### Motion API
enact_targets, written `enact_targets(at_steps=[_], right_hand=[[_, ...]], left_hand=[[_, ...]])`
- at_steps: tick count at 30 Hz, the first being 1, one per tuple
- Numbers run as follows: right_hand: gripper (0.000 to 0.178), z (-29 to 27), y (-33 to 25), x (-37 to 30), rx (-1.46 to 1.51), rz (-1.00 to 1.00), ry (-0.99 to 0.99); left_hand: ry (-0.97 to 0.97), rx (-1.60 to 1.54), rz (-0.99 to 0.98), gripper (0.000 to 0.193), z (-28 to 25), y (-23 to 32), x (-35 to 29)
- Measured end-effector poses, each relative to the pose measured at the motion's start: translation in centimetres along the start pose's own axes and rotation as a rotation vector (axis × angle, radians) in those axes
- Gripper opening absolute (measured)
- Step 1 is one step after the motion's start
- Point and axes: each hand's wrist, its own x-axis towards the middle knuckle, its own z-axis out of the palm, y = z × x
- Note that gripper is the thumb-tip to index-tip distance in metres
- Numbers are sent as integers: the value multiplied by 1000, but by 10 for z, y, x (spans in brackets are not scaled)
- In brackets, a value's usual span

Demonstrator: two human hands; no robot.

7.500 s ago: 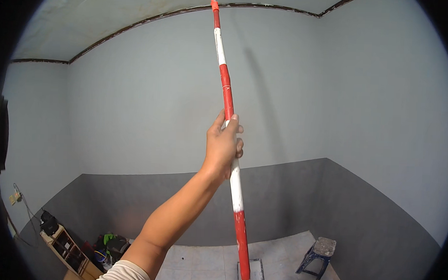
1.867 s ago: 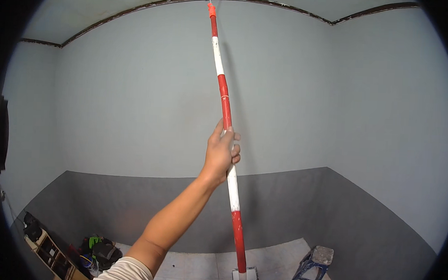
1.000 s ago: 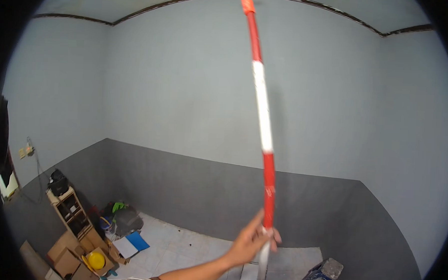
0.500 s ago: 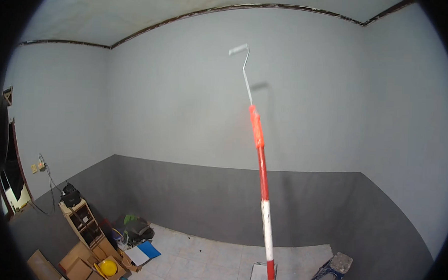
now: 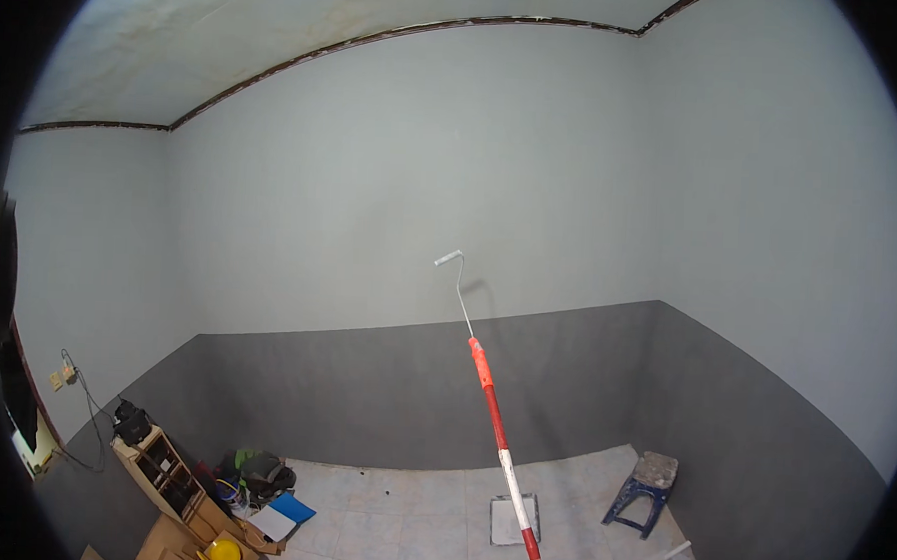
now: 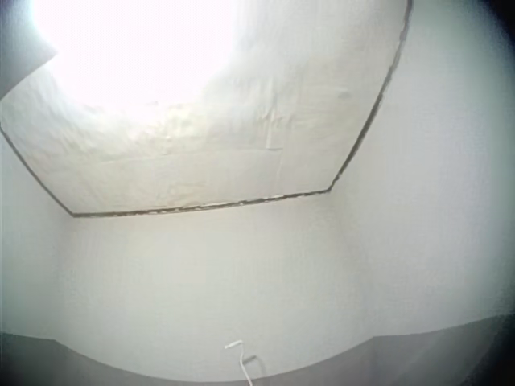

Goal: The person paints the ceiling using a paint roller on an extension pole.

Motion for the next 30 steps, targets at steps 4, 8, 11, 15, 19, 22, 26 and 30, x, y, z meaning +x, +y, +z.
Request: enact_targets(at_steps=[4, 8, 11, 15, 19, 22, 26, 30], right_hand=[[48, -9, 25, -54, -89, 8, 2], [49, -40, 15, -126, -169, 63, -19], [36, -41, 15, -183, -59, 58, 79], [23, -67, 31, -216, 109, 38, 60], [27, -96, 40, -251, -22, -65, 76], [32, -110, 51, -264, -51, -132, 86], [37, -150, -3, -283, 6, 146, -107], [39, -204, -24, -297, -36, 242, -187]], left_hand=[[299, -34, -2, 85, 41, 22, -6], [509, -97, 67, 85, 110, 47, -29], [511, -333, -8, 91, 177, 83, -60], [320, -354, -196, 92, 357, 74, -32], [273, -410, -268, 91, 384, 90, -39], [288, -413, -296, 90, 394, 110, -44], [314, -422, -332, 88, 409, 141, -50], [355, -381, -363, 87, 404, 199, -65]])
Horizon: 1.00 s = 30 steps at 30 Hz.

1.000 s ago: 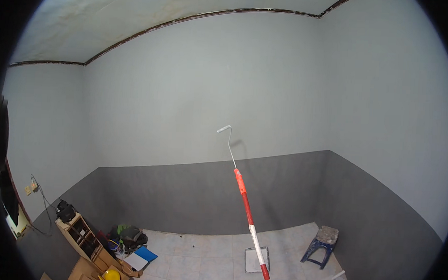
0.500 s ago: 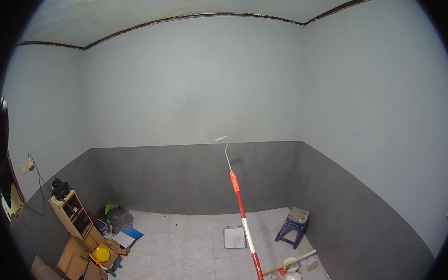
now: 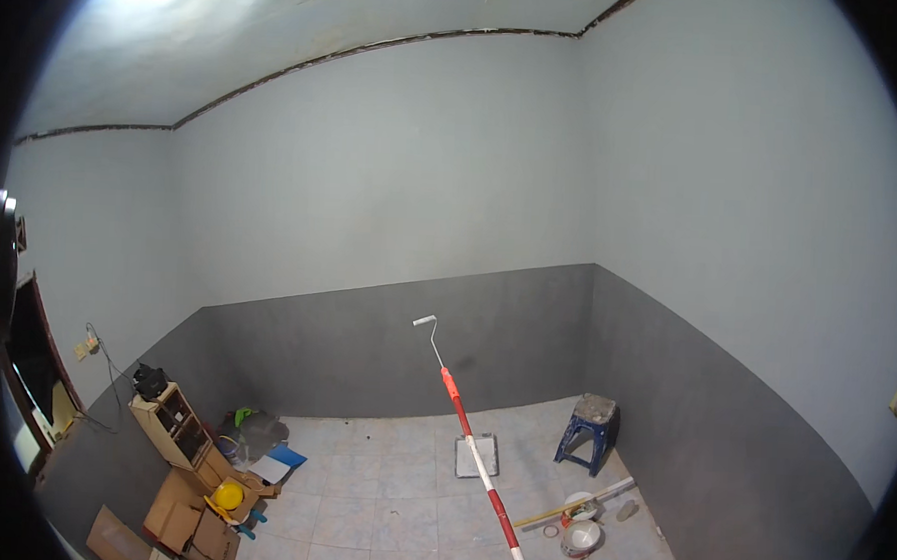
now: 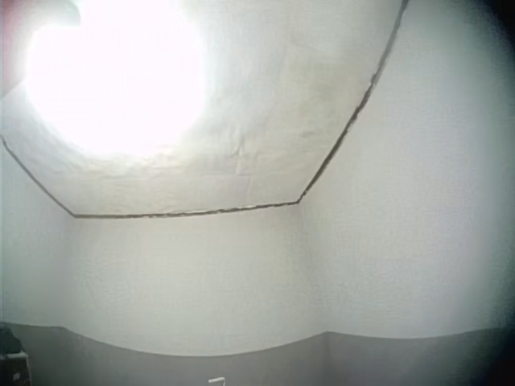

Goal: The person paints the ceiling using a paint roller on an extension pole.

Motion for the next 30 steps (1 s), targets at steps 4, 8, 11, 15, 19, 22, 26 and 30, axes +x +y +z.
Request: enact_targets(at_steps=[4, 8, 11, 15, 19, 22, 26, 30], right_hand=[[38, -15, 62, -13, 206, -42, -84], [36, -32, 82, -31, 208, 58, -116], [35, -44, 91, -45, 193, 90, -112], [36, -67, 116, -69, 475, 127, -248], [36, -79, 142, -67, 157, 135, -148], [36, -82, 148, -62, 47, 135, -138], [38, -77, 155, -55, -13, 59, -55], [37, -72, 139, -55, -32, 29, -25]], left_hand=[[264, -222, 353, 77, -16, 119, -53], [25, -197, 409, 74, 23, 156, -50], [2, -160, 379, 73, 25, 169, -48], [4, -135, 361, 73, 22, 173, -45], [6, -126, 372, 72, 21, 177, -40], [12, -126, 360, 71, 20, 175, -39], [14, -141, 365, 71, 21, 174, -36], [13, -148, 375, 70, 23, 170, -35]])
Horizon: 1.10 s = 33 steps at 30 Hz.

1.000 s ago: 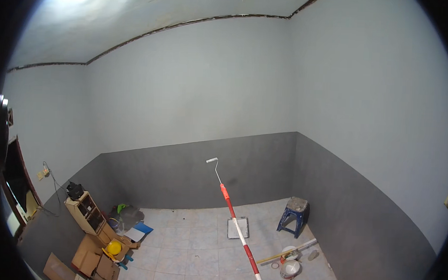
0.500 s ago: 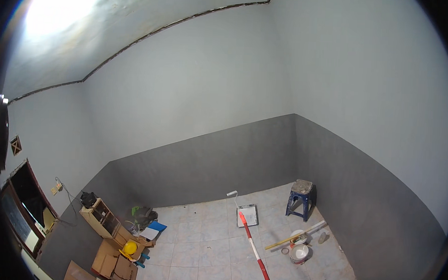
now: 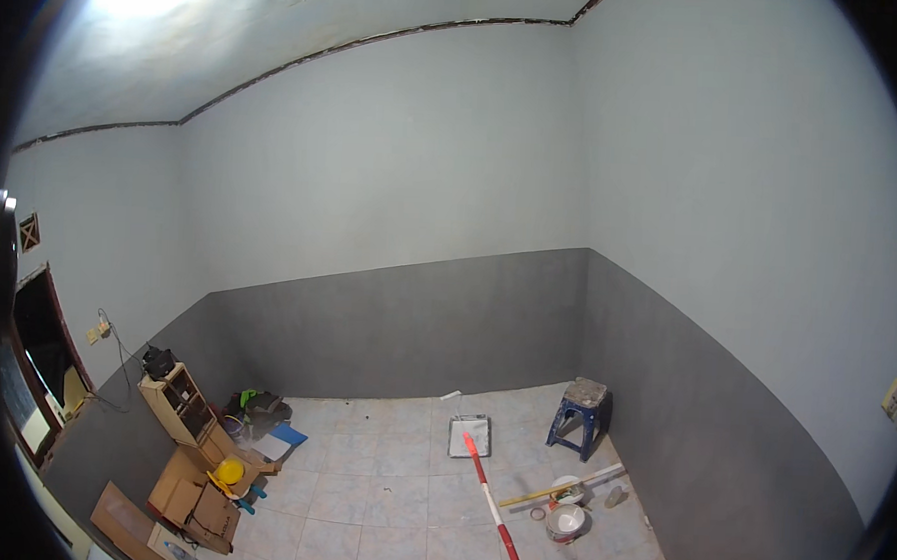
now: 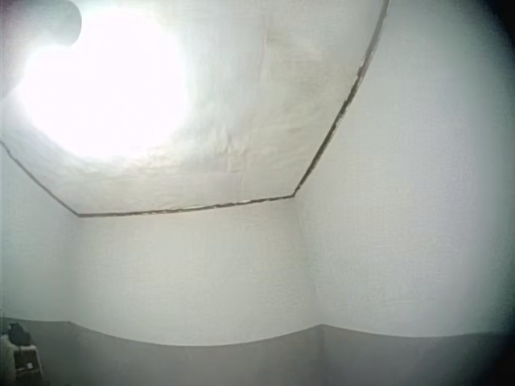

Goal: The person paints the ceiling using a paint roller on an extension pole.

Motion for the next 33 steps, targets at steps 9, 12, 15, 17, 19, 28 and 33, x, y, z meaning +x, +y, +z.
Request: enact_targets(at_steps=[9, 12, 15, 17, 19, 28, 33], right_hand=[[41, 17, -14, 23, 5, 6, 9], [50, 12, -32, 26, -50, -6, -73], [49, 8, -43, 27, -89, 7, -116], [50, 6, -43, 25, -93, -39, -92], [50, 7, -38, 29, -92, -90, -67], [53, -2, -53, -6, -145, -9, -149], [51, 22, -14, 10, 15, -94, -61]], left_hand=[[-14, -12, 28, 68, -1, -8, 5], [-21, -17, 37, 68, -3, -11, 5], [-24, -11, 43, 67, -2, -10, 3], [-24, -9, 42, 67, 0, -11, 2], [-25, -9, 40, 66, 0, -11, 2], [-35, -10, 18, 65, 13, -7, -8], [-21, -26, 7, 64, 12, -11, -20]])
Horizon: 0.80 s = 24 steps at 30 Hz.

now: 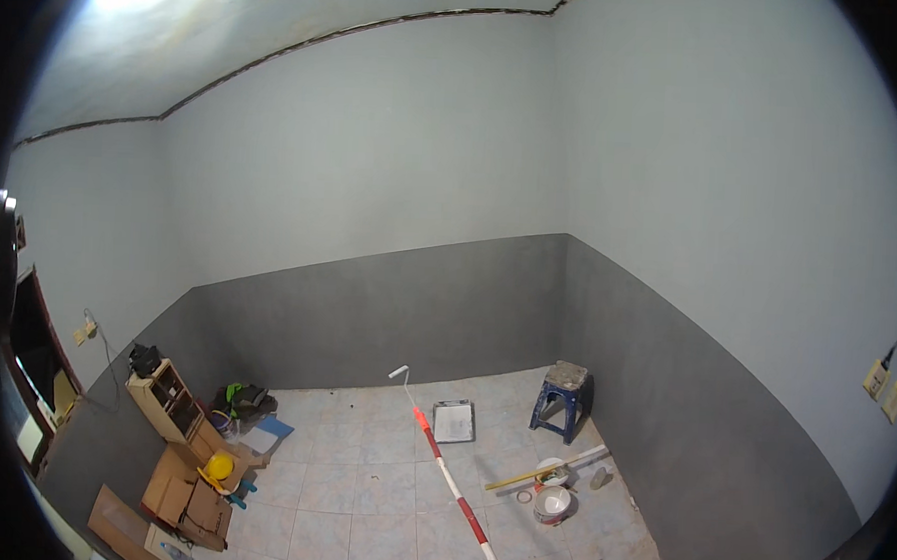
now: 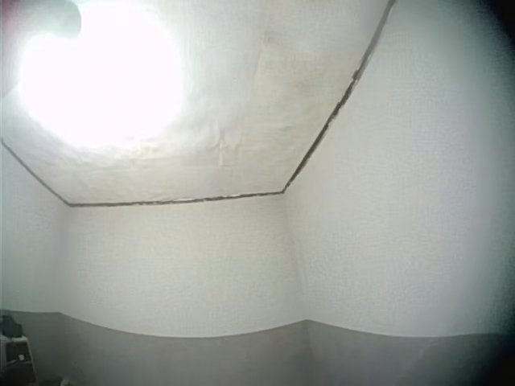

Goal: The person paints the ceiling using a paint roller on an extension pole.

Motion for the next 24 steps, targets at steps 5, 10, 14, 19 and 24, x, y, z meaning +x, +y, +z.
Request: enact_targets(at_steps=[5, 10, 14, 19, 24], right_hand=[[40, 3, -5, -7, -30, -4, -48], [30, 0, -29, -25, 78, 92, -92], [29, 7, -8, -30, 219, -7, 12], [45, 3, 11, -10, -17, 97, -67], [34, -4, 27, 16, -152, 52, -68]], left_hand=[[26, -22, -1, 63, 0, -4, -12], [45, -58, -17, 62, 5, -12, -22], [53, -85, -28, 61, 12, -20, -32], [61, -109, -9, 60, 38, -40, -50], [174, -119, 277, 59, 112, -116, -95]])
